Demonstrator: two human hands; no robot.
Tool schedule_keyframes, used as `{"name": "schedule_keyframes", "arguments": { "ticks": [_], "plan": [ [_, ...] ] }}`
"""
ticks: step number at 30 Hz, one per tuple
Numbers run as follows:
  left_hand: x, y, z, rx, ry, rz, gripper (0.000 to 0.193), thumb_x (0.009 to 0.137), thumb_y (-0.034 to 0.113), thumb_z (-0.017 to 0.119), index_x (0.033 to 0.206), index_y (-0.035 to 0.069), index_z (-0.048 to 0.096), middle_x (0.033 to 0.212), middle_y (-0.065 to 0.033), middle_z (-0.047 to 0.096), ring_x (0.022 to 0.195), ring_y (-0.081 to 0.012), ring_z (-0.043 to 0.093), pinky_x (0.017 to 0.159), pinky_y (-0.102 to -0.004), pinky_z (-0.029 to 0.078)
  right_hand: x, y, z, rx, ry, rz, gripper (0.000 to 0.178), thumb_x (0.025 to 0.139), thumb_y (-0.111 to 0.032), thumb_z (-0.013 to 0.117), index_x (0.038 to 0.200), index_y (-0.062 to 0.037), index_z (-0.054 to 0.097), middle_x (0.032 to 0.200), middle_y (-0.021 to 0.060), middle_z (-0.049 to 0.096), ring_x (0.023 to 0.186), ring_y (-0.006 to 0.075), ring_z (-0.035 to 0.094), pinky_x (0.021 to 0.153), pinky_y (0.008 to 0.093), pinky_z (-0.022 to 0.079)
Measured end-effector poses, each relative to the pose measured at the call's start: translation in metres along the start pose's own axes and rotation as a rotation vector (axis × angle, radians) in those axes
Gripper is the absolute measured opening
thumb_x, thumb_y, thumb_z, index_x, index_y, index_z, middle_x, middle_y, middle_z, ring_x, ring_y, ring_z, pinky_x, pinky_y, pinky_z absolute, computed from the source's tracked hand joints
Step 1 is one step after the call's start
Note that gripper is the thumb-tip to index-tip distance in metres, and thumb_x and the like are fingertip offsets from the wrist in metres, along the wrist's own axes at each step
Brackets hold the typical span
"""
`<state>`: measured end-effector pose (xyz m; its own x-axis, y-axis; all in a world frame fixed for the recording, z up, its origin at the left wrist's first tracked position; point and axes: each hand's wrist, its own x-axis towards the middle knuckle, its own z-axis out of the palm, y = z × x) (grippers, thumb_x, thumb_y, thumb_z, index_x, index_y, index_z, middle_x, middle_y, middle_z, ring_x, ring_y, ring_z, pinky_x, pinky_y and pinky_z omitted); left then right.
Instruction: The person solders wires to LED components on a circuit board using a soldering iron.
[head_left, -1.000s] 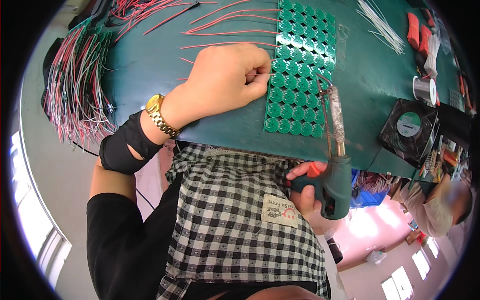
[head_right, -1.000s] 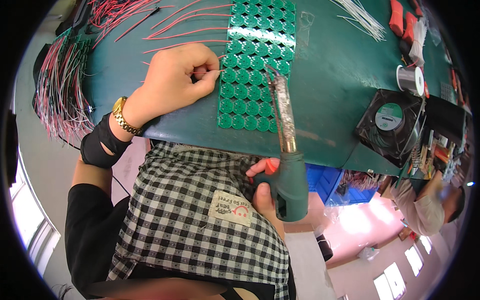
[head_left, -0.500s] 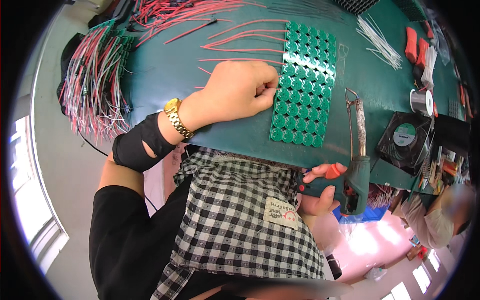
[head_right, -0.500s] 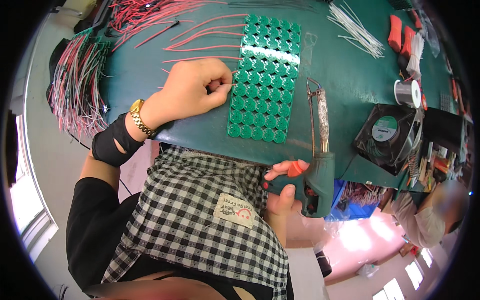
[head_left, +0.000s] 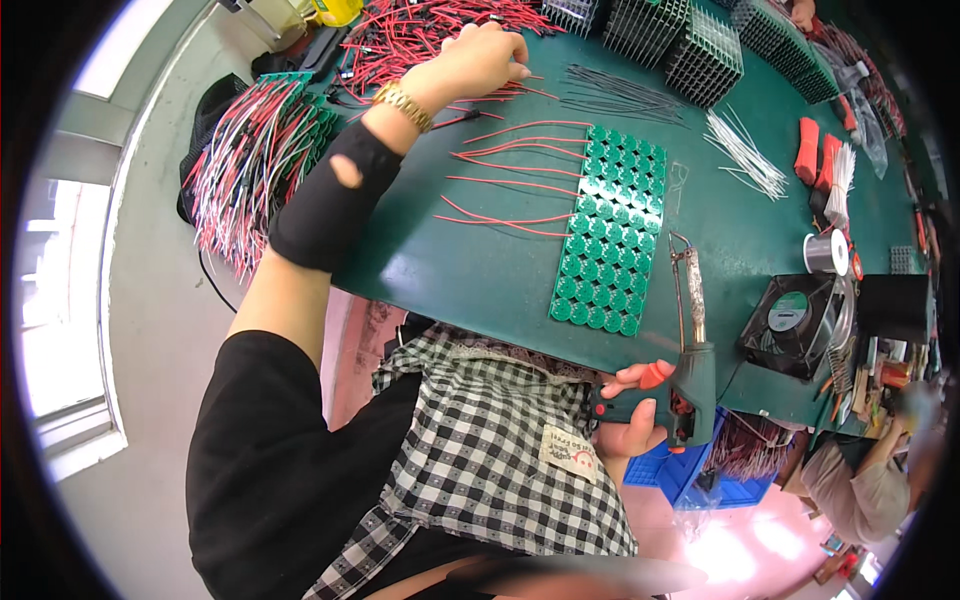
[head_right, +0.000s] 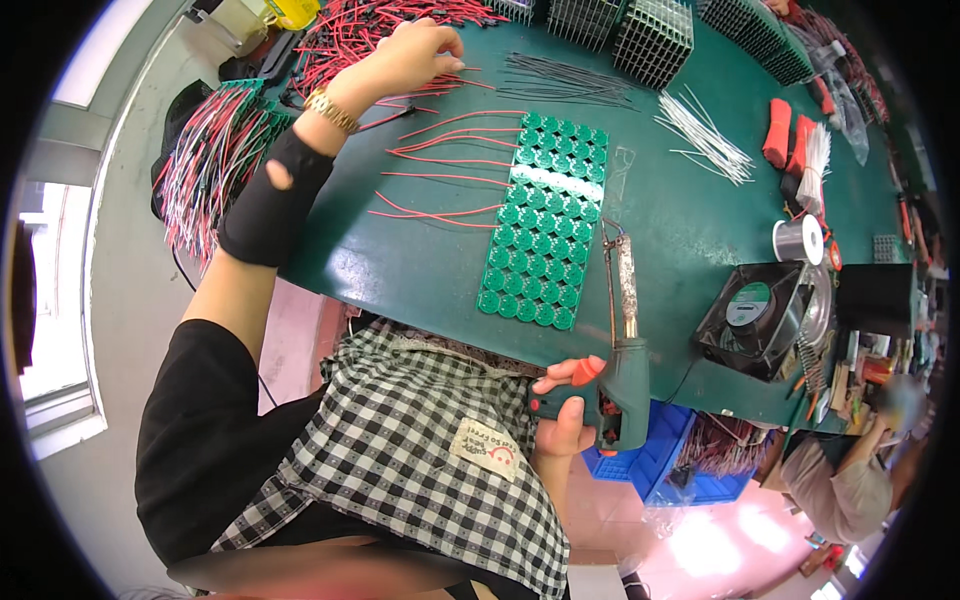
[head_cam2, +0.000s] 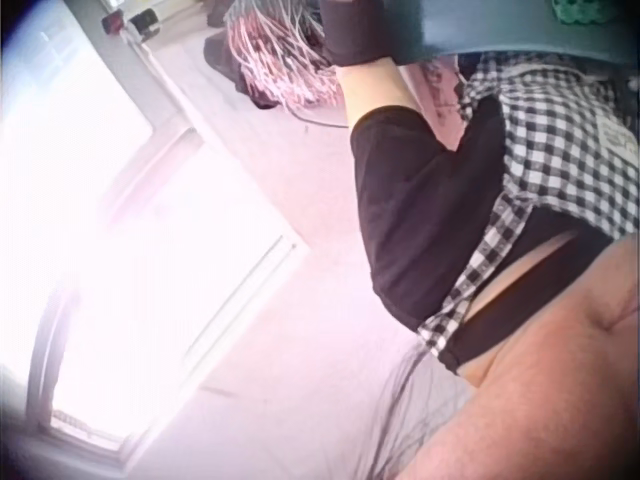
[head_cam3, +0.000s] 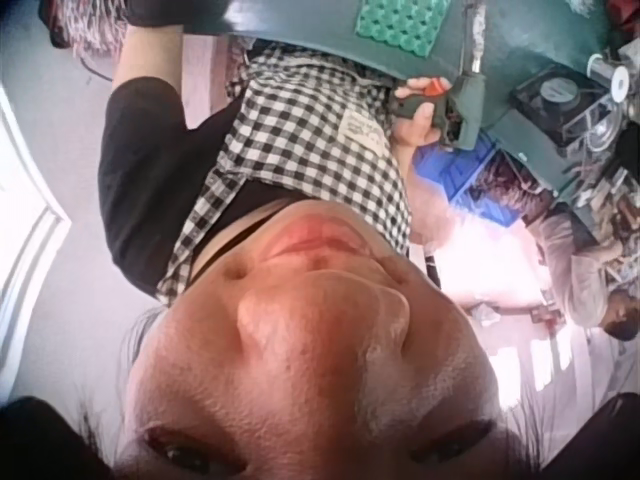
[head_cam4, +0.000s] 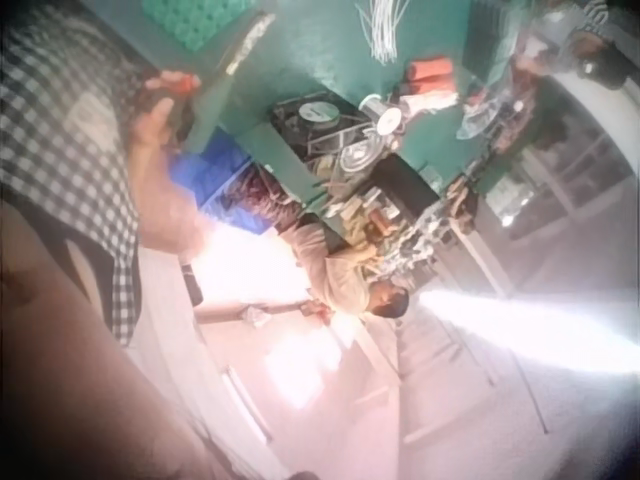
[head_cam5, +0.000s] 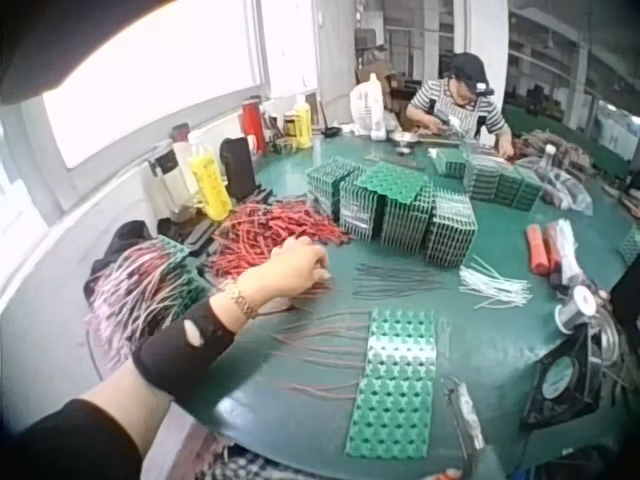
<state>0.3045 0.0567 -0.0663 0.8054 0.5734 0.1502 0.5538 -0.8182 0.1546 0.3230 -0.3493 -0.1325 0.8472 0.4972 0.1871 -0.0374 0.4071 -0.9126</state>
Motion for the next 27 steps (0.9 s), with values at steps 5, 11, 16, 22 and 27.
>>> {"name": "schedule_keyframes", "arguments": {
  "ticks": [5, 11, 16, 22, 27],
  "plan": [
    [0.025, 0.001, 0.012, 0.116, -0.195, -0.042, 0.017, 0.084, 0.025, 0.059, 0.092, 0.011, 0.064, 0.095, -0.009, 0.058, 0.101, -0.0313, 0.053, 0.081, -0.0481, 0.044, -0.003, 0.007, -0.005, 0.017, 0.0, 0.008, 0.045, 0.085, -0.024, 0.049, 0.12, 0.0032, 0.041, 0.086, 0.0191, 0.056, 0.06, 0.0191, 0.055, 0.056, 0.0294, 0.048],
    [0.012, 0.01, 0.012, 0.088, 0.0, 0.347, 0.014, 0.087, 0.024, 0.057, 0.091, 0.011, 0.061, 0.094, -0.006, 0.06, 0.096, -0.0299, 0.053, 0.083, -0.0529, 0.038, -0.006, 0.007, -0.006, -0.021, 0.013, 0.043, 0.047, 0.086, -0.025, 0.049, 0.121, 0.003, 0.04, 0.087, 0.0184, 0.056, 0.061, 0.0187, 0.055, 0.06, 0.0295, 0.047],
    [0.002, 0.009, 0.025, 0.094, -0.072, 0.395, 0.008, 0.088, 0.018, 0.053, 0.088, 0.01, 0.055, 0.09, -0.0039, 0.057, 0.096, -0.026, 0.049, 0.09, -0.0489, 0.033, -0.008, 0.009, -0.006, 0.013, 0.009, 0.071, 0.047, 0.086, -0.026, 0.049, 0.122, 0.0038, 0.04, 0.087, 0.0182, 0.056, 0.062, 0.0185, 0.055, 0.06, 0.0286, 0.047],
    [0.001, 0.025, 0.028, 0.449, 0.072, 0.507, 0.005, 0.085, 0.008, 0.051, 0.09, 0.008, 0.054, 0.091, -0.0057, 0.055, 0.098, -0.0282, 0.049, 0.098, -0.0622, 0.026, -0.007, 0.008, -0.007, 0.012, 0.003, 0.045, 0.047, 0.086, -0.026, 0.049, 0.121, 0.0046, 0.039, 0.088, 0.0186, 0.056, 0.061, 0.0185, 0.055, 0.06, 0.0279, 0.048],
    [0.0, 0.022, 0.014, 0.164, 0.232, 0.483, 0.011, 0.085, 0.006, 0.052, 0.096, 0.006, 0.052, 0.09, -0.007, 0.056, 0.091, -0.028, 0.052, 0.093, -0.0522, 0.036, -0.008, 0.01, -0.007, -0.003, 0.004, 0.044, 0.047, 0.086, -0.024, 0.049, 0.121, 0.0053, 0.039, 0.087, 0.0189, 0.056, 0.062, 0.0185, 0.056, 0.06, 0.0282, 0.048]
  ]
}}
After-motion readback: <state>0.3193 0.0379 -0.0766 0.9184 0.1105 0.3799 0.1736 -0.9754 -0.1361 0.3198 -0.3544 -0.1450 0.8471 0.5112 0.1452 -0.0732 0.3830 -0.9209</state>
